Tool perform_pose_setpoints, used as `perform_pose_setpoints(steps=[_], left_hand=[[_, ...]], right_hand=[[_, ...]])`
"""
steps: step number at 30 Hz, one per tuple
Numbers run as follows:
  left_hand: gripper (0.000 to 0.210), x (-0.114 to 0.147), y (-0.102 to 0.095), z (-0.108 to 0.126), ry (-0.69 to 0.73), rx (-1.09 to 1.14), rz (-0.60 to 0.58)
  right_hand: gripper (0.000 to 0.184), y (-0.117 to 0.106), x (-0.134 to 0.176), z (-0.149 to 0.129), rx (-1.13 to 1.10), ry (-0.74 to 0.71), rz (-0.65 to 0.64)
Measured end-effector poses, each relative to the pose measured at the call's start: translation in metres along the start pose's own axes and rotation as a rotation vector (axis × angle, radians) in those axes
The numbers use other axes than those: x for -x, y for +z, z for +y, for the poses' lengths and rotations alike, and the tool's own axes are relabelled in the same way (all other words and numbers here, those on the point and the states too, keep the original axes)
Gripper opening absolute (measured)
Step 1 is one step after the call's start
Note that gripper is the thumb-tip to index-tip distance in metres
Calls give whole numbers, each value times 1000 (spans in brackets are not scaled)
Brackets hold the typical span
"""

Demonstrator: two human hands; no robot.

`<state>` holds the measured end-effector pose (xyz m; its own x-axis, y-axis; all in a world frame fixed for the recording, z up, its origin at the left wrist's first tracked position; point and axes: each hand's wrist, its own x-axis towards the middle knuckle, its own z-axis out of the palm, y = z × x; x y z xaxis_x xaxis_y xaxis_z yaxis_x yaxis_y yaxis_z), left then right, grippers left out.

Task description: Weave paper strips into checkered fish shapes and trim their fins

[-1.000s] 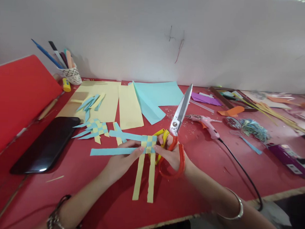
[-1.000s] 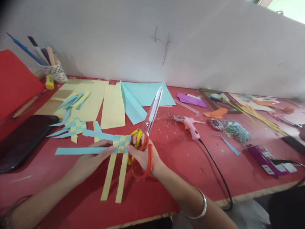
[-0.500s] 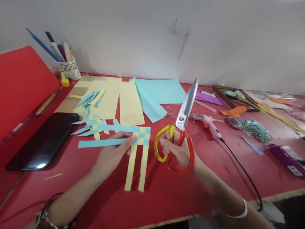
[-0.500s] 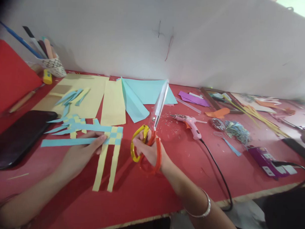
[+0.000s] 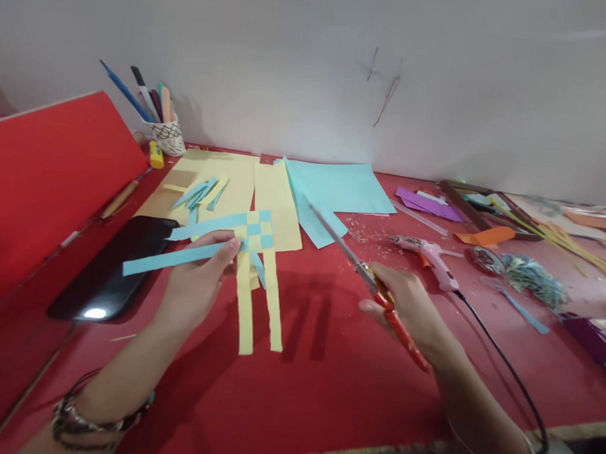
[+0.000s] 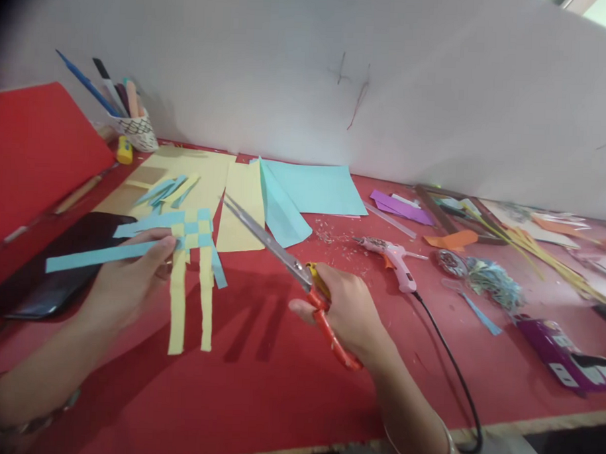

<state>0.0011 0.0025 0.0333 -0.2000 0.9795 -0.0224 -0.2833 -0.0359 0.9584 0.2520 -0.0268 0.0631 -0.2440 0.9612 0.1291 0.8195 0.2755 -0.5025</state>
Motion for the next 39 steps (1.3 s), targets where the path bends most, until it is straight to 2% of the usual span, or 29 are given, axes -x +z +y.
perform_pose_setpoints(steps=[4, 7, 11, 22, 39], left_hand=[[4, -6, -4, 2, 106, 67, 1], [6, -8, -5, 4, 162, 77, 31], [11, -7, -4, 5, 211, 78, 54], [8, -4, -6, 2, 214, 55, 32], [6, -4, -2, 7, 204, 58, 79]], right_hand=[[45, 2, -2, -5, 225, 37, -169], [40, 5, -2, -10, 279, 14, -220], [38, 6, -1, -13, 297, -5, -235], [41, 5, -1, -13, 270, 29, -266], [44, 2, -1, -7, 225, 15, -289]])
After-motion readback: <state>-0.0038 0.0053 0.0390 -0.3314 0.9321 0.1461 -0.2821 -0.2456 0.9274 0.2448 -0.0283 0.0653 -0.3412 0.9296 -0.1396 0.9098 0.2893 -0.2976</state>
